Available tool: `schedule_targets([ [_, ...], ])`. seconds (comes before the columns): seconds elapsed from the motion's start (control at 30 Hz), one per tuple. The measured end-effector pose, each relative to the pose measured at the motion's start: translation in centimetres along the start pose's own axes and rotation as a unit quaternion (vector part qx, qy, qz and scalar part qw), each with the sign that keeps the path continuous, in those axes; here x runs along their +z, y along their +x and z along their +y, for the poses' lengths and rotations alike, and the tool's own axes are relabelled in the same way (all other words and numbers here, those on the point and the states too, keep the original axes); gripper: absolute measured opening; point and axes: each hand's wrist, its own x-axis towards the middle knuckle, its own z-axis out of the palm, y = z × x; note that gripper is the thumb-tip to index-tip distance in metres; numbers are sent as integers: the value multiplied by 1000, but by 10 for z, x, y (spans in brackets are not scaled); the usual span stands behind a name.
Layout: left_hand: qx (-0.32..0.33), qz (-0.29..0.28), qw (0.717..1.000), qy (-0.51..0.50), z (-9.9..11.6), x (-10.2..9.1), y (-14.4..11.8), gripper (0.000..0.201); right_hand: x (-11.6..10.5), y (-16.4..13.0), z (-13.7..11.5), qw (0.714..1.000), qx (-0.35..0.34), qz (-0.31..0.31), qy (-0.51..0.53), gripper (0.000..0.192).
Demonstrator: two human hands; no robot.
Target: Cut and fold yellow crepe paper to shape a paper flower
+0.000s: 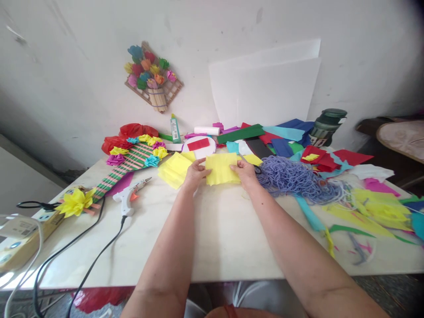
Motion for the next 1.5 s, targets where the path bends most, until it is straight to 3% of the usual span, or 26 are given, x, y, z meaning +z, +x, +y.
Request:
schedule_targets([
  [0.1,-18,-28,999,6,4,0,-3,74,0,1,0,1000,4,0,16,22],
  [0.33,-38,-17,999,16,7,-1,-7,77,-3,3,3,1000,2,2,16,26],
  [0.57,-78,-32,996,-41,4,-3,-7,96,-2,0,0,1000,-8,4,-15,25],
  [0.63,-86,-45,994,-53,3,-3,-6,89,-1,-1,-1,1000,-8,3,-25,25],
  [0.73,-94,-73,991,-63,1,-2,-4,63,0,-2,-3,999,-8,7,-34,24],
  [0.9,-102,-18,993,-59,-4,2,-1,37,2,-4,-4,1000,1,10,-14,23],
  [1.1,-109,30,992,-53,-6,6,0,33,3,-2,-1,1000,4,1,-13,29],
  [1.3,-110,21,992,-53,-7,4,1,30,1,-2,-1,1000,-8,-6,3,56],
  [1.5,-107,10,993,-50,-10,3,3,30,2,-3,-2,1000,2,-11,-5,53],
])
